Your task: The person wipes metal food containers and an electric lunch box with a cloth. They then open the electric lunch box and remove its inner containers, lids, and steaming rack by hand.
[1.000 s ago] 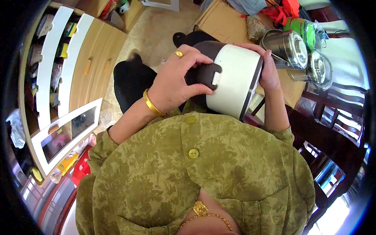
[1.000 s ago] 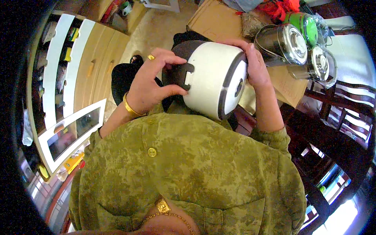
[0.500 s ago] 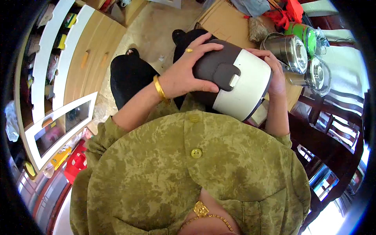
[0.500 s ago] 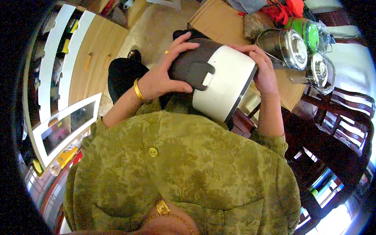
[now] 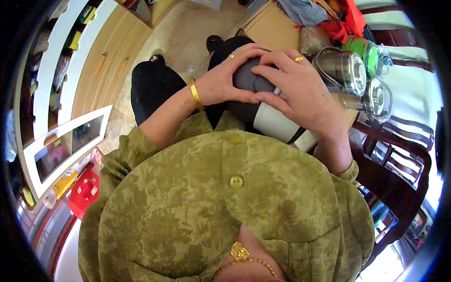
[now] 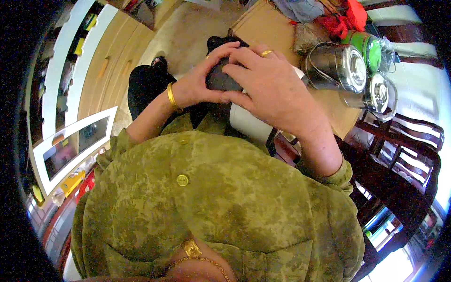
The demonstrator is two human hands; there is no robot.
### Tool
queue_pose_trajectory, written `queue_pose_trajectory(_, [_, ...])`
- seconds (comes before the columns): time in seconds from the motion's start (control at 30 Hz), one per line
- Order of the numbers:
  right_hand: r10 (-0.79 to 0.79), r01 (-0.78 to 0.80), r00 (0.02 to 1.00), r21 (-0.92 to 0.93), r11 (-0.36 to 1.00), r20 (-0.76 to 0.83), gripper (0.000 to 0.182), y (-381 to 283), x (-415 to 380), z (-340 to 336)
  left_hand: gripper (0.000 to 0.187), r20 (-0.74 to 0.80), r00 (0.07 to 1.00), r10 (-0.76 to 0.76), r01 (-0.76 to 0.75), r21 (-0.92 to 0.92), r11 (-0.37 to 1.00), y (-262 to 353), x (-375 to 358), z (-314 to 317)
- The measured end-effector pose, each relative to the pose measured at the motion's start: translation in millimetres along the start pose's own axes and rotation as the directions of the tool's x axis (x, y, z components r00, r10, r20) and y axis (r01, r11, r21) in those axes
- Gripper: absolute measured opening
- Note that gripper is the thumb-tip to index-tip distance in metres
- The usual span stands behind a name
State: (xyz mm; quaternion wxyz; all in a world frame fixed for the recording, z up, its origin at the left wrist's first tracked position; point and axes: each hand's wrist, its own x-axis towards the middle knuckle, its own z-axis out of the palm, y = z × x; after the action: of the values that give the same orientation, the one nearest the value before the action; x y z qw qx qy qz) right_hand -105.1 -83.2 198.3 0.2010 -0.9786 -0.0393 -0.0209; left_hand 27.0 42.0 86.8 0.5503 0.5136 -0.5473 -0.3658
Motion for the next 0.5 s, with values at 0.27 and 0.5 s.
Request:
queue_pose_trajectory(0.27, [-0.046,0.046,0.999,-0.056,0.997,0.011,0.013,-5.5,23.5,5.1,0.082,-0.015,0.998,-0.068,0.066,-0.137,0.988,-10.9,-8.5,-4.3])
queue_pose_trajectory(0.5, [-0.083,0.086,0.994,-0.054,0.995,0.064,0.005,5.6,26.5,9.8,0.082,-0.052,0.998,-0.041,0.035,-0.102,0.994,-5.2,-6.2,-1.3])
